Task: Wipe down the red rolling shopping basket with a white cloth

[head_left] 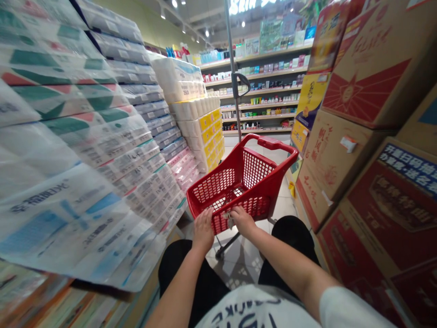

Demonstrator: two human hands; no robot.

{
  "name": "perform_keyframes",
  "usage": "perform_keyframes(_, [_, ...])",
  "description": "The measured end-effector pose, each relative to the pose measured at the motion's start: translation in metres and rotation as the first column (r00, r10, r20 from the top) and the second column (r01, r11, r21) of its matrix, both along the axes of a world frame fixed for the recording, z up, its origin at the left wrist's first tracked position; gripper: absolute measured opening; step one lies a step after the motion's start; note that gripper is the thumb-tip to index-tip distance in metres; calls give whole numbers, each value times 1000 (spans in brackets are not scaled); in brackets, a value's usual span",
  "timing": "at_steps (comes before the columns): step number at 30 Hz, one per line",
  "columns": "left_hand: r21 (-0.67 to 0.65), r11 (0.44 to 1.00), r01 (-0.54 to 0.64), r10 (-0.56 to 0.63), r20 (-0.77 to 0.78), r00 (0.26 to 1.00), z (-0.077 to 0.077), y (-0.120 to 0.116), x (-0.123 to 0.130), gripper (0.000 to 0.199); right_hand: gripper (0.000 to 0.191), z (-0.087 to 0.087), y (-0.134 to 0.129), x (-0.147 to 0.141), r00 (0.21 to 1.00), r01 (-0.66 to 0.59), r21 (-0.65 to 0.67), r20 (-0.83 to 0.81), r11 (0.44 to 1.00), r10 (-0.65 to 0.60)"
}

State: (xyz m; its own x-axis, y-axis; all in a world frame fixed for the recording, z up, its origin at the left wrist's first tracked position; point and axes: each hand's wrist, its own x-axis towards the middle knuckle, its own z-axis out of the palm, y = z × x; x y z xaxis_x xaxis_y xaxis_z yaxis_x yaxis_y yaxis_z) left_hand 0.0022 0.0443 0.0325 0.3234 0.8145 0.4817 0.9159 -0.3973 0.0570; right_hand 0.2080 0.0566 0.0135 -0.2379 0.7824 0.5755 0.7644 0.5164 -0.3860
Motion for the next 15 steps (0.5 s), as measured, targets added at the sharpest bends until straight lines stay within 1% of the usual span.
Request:
perform_keyframes(2, [24, 1000, 6, -6, -6, 1000, -1, 0, 0, 67, 18, 0, 3, 0, 1000, -16, 3, -23, 1000, 16])
perform_keyframes(4, [47, 999, 11, -10, -15, 1000, 0, -1, 1, 67, 20, 3, 5, 1, 997, -10, 33, -77, 999, 12])
perform_keyframes(7, [85, 996, -1, 3, -21, 1000, 7, -3, 9, 61, 23, 9, 6, 4, 991, 5, 63, -134, 998, 3])
perform_keyframes(9, [107, 994, 4, -2, -20, 1000, 13, -3, 20, 58, 20, 10, 6, 9, 991, -23, 57, -127, 998, 30])
perform_keyframes(12, [89, 994, 58, -54, -42, 998, 20, -1, 37, 61, 18, 8, 6, 17, 986, -45, 41, -159, 998, 51])
perform_keyframes(15, [42, 997, 60, -57, -66, 996, 19, 2, 48, 69, 23, 8, 7, 26, 966, 7, 42, -260, 999, 4])
